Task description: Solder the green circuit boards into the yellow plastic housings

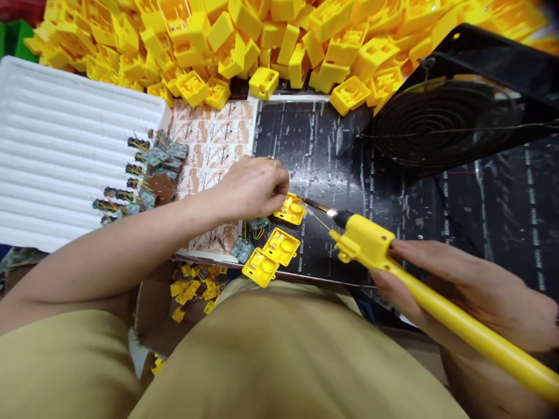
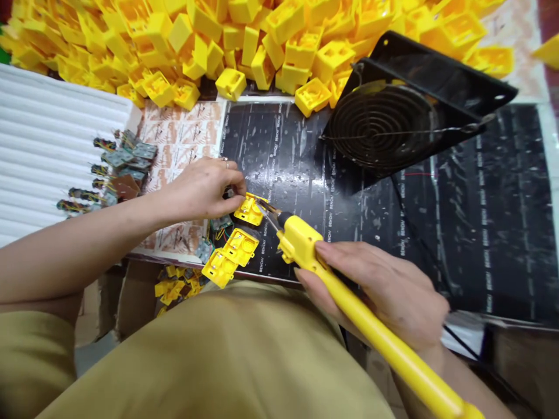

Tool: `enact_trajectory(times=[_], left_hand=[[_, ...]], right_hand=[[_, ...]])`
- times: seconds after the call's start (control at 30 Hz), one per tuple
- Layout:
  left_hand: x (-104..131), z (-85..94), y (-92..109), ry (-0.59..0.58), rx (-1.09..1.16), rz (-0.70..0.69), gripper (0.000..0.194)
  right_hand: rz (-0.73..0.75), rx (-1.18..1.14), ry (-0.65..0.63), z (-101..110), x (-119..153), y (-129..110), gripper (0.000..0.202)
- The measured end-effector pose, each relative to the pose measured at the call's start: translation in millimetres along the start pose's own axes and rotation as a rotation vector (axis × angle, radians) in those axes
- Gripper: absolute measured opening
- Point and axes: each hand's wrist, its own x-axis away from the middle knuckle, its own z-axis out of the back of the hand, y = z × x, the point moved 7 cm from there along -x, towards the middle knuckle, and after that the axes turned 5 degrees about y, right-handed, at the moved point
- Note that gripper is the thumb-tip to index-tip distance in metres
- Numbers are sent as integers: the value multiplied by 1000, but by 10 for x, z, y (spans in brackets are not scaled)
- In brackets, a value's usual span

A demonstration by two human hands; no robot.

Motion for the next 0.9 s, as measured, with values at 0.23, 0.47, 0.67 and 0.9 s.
enact_trajectory(times=[0.23, 0.47, 0.67, 0.9], left_hand=[[-14, -15, 0, 17, -3, -16, 18], [-19, -6, 18, 68, -11, -46, 18], [-24, 0, 24, 49, -23, -47, 17], [138, 105, 25, 8, 100, -124, 17]], right_hand=[[172, 12, -56, -156, -155, -136, 28], [229, 136, -161, -268, -207, -195, 12], [190, 201, -230, -166, -191, -168, 3], [187, 119, -294, -118, -156, -162, 2]])
